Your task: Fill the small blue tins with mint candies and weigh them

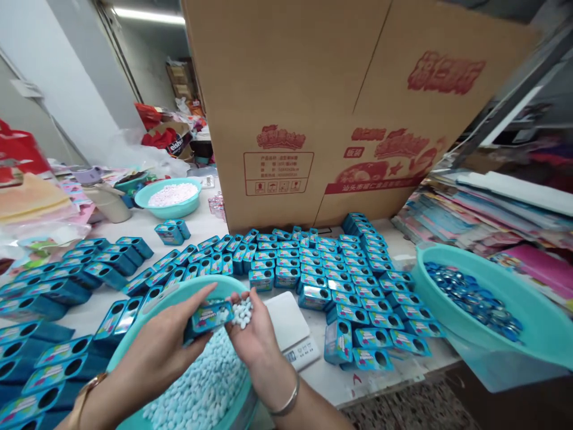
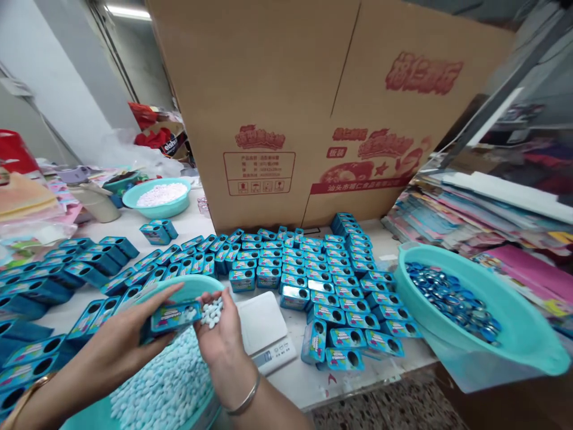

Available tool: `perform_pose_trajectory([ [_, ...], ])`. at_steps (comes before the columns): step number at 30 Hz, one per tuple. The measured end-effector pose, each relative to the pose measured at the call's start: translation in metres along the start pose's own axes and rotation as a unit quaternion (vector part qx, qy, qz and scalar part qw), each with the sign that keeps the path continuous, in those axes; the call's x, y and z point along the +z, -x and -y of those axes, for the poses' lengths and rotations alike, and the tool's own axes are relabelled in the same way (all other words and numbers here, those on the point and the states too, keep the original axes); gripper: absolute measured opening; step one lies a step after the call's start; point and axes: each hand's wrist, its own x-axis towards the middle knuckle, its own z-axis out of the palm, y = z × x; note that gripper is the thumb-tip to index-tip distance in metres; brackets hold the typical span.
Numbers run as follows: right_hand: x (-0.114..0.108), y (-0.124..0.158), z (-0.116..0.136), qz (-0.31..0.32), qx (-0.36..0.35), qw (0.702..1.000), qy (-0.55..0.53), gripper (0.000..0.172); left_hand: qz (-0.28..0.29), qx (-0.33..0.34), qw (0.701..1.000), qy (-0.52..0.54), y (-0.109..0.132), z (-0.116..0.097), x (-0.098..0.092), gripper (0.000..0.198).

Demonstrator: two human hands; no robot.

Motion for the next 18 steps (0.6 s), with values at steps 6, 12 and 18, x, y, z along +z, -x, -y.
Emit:
perform_pose_trajectory([
  [6, 0.006, 0.032, 0.096, -0.001, -0.041, 0.994, -0.104, 0.022, -0.051, -0.018, 0.984, 0.169, -0.034, -0.055, 0.015, 0.071],
  [12, -0.041, 0.054, 0.159, 0.042, -0.18, 0.976, -0.112, 0.022, -0.02, 0.075, 0.979, 0.191, -0.071, -0.085, 0.078, 0.071],
  [18, -0.07, 0.065, 0.178, 0.054, -0.217, 0.971, -0.086, 0.019, 0.077, 0.07, 0.99, 0.092, -0.086, -0.083, 0.149, 0.071],
])
